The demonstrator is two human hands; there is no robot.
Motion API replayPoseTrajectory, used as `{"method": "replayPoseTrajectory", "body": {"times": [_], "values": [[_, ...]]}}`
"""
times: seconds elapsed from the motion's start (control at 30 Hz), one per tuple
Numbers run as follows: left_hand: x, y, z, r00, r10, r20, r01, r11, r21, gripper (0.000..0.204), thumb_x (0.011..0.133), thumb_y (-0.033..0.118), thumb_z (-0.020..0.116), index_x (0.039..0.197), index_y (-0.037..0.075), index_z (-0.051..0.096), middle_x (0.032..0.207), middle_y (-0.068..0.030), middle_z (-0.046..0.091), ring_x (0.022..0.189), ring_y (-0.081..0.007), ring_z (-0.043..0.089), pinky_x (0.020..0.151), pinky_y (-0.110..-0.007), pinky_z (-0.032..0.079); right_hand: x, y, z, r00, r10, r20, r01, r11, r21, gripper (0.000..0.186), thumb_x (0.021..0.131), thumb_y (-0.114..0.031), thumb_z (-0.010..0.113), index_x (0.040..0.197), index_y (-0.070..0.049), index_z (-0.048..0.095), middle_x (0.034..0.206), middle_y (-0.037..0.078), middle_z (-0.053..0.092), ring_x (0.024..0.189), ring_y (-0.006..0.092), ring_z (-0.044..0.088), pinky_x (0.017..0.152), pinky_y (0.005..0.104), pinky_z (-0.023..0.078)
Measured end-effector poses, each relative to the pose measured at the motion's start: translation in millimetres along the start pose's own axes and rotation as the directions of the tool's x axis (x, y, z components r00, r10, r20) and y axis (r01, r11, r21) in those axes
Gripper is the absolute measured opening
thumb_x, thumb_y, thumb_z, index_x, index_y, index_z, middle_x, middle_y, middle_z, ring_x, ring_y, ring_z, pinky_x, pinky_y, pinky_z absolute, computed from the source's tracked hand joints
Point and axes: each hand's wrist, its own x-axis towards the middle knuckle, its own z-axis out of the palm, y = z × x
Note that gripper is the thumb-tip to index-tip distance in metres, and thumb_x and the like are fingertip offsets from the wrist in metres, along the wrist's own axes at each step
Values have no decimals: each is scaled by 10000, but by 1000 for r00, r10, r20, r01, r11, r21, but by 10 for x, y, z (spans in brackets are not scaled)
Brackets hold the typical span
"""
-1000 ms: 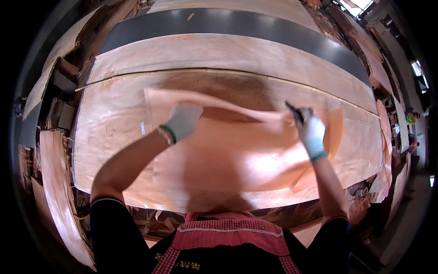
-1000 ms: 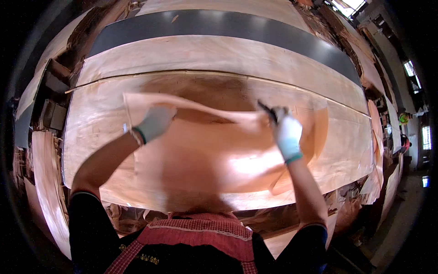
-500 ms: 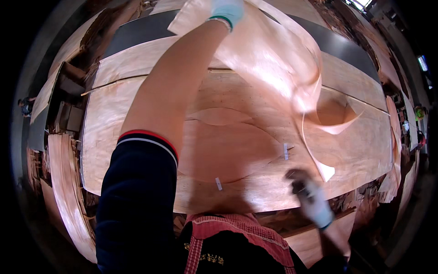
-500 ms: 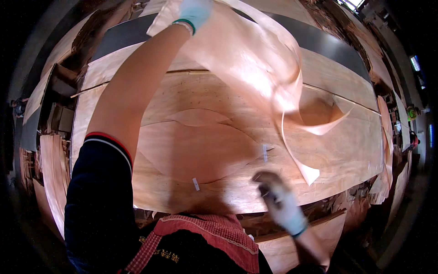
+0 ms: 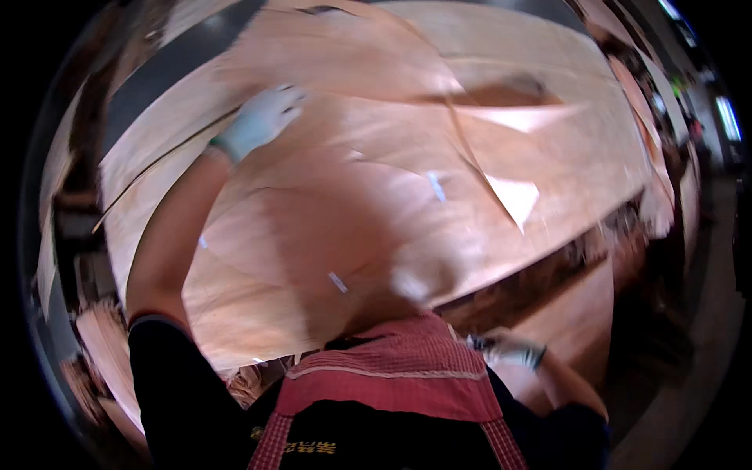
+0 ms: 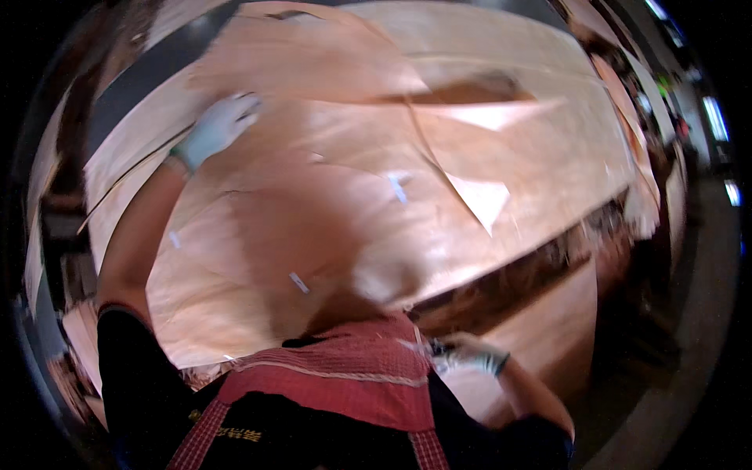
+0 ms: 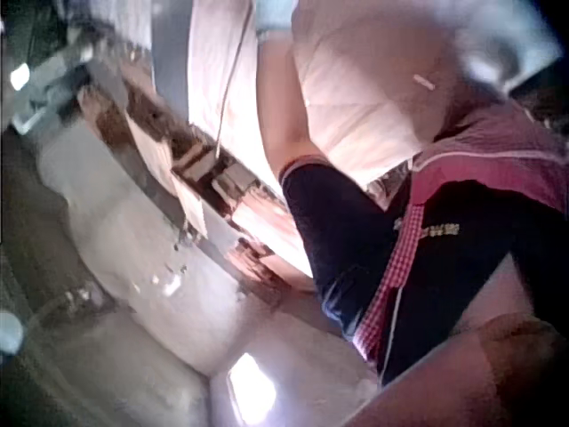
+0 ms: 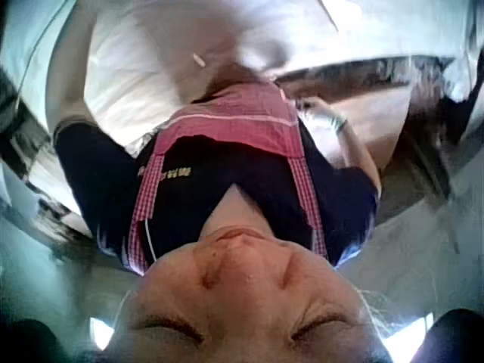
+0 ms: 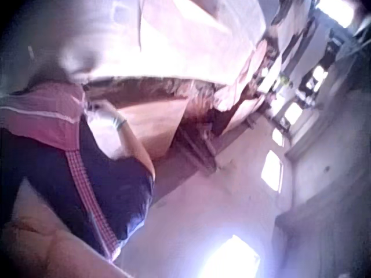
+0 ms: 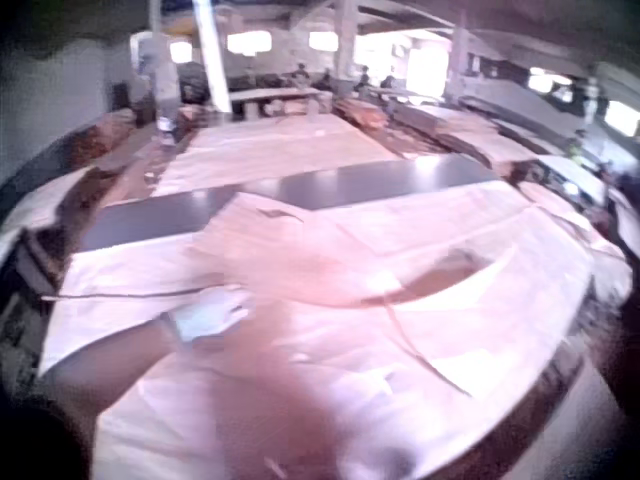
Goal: The person uses a hand tool to cut leaf-shaped sections from thin wood veneer sheets, applies tape to the cut pieces, and moves large sheets of veneer across a work table in a wood shop.
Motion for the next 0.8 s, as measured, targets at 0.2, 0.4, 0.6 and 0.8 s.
{"method": "replayPoseTrajectory", "body": {"times": [0.2,0.4,0.6,0.8], "values": [[-931,904,200,978,-29,205,109,916,-386,323,932,133,566,1216,-21,577,1205,-199,612,1139,-329,574,916,-390,475,-59,-160,-202,820,-323,-472,295,946,-136,184,946,-198,631,1041,-42,658,824,-1,631,682,71,545,587,216,430],[-1618,1479,30,890,-184,418,336,883,-327,285,935,68,548,1209,-7,575,1142,-181,633,1008,-309,625,851,-363,495,8,334,-237,862,-339,-376,280,938,-205,224,942,-132,641,1118,5,652,936,-7,645,859,87,545,752,246,440],[-1693,1734,78,877,-206,434,389,836,-388,310,935,59,548,1230,-37,556,1169,-192,632,1064,-297,631,872,-344,498,136,570,-258,722,-251,-644,119,963,-242,344,887,-274,719,1010,38,643,827,87,660,719,146,601,657,287,492],[-1484,2067,150,910,-106,401,296,842,-451,305,929,20,533,1228,-34,560,1167,-191,625,1063,-300,631,874,-350,499,253,848,-253,762,-213,-612,50,961,-272,382,825,-314,758,934,35,649,768,111,652,672,170,608,625,333,497]]}}
